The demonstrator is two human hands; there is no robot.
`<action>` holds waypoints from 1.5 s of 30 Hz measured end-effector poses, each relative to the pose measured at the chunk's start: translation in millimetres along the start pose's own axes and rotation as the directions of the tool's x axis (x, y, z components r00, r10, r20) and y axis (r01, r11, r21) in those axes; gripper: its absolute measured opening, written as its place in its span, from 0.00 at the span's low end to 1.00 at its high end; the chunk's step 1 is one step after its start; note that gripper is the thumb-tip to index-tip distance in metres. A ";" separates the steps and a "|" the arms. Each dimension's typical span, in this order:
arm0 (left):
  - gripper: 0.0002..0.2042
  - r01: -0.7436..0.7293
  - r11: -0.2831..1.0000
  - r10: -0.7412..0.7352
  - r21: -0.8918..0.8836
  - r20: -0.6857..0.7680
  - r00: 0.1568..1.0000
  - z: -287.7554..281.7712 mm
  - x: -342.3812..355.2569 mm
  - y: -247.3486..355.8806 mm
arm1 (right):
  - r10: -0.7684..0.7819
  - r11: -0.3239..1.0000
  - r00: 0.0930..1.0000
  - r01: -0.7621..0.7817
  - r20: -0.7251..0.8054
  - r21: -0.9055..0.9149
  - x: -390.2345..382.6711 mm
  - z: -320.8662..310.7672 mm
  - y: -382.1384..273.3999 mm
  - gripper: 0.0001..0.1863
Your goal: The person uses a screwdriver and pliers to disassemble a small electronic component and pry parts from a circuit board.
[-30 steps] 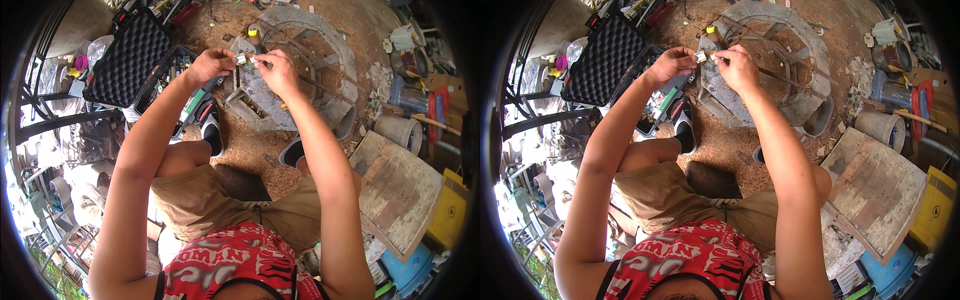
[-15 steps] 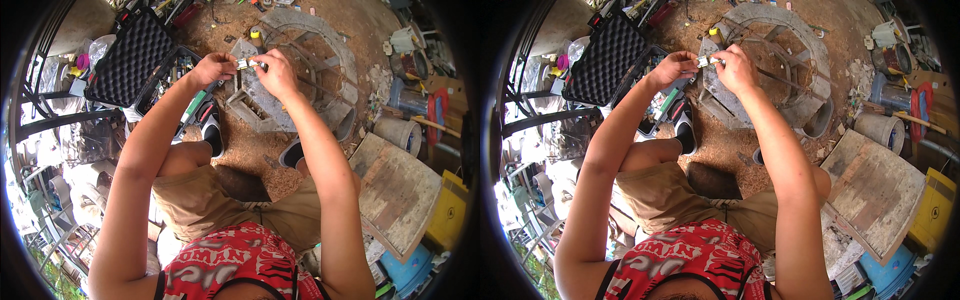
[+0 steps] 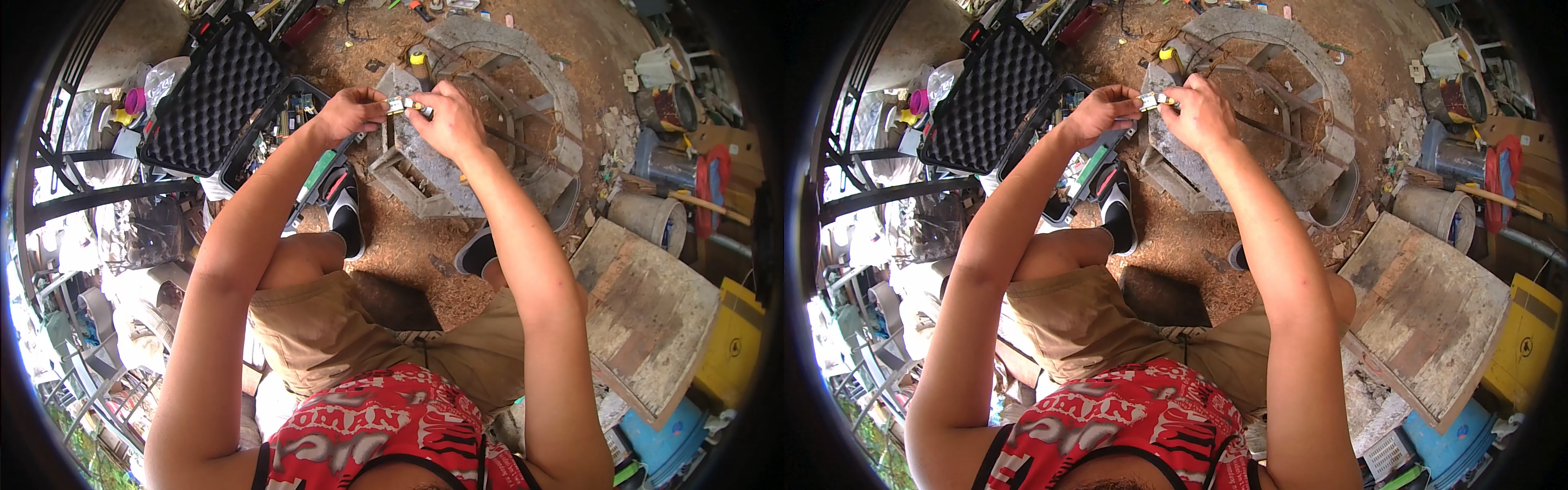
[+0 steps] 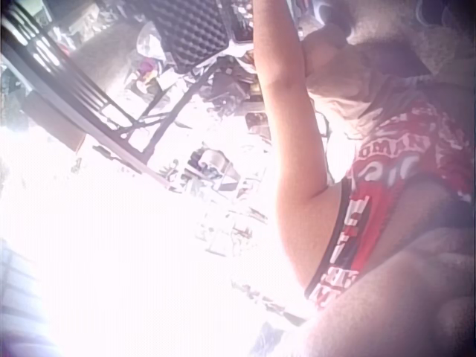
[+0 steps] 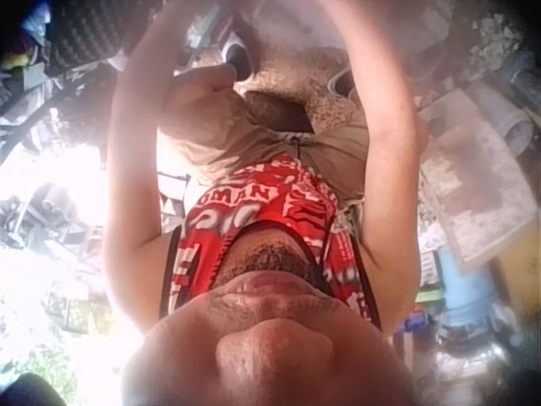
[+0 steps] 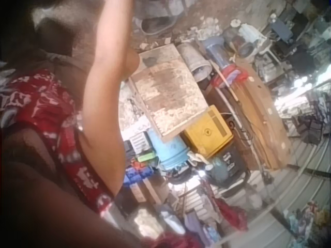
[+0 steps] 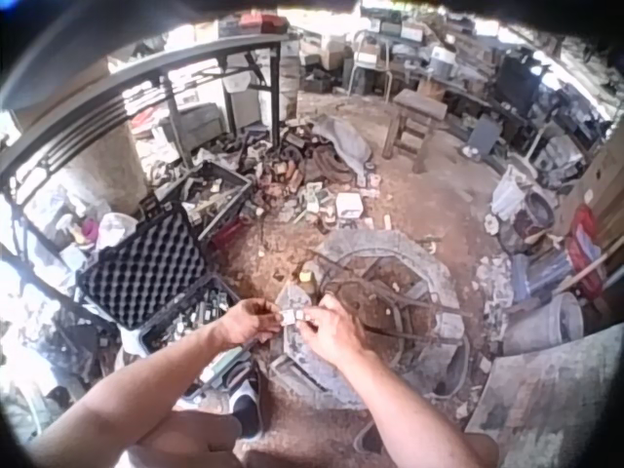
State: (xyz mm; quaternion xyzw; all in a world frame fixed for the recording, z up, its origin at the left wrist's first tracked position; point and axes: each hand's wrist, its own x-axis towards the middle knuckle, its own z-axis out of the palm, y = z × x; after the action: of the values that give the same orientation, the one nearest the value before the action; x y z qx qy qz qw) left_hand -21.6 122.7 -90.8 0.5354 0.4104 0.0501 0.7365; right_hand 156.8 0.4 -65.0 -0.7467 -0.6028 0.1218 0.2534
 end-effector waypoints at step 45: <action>0.06 -0.102 0.978 0.087 -0.180 -0.091 0.992 -1.4 -13.3 13.4 | 0.084 0.988 0.984 -0.062 -0.157 0.145 -35.5 -36.3 0.4 0.11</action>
State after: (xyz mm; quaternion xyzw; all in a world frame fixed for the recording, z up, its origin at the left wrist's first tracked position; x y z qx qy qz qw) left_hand -26.4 122.5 -72.4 0.4813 0.4081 0.1448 0.7621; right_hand 166.2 -42.2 -39.1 -0.7562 -0.5424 0.1117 0.3486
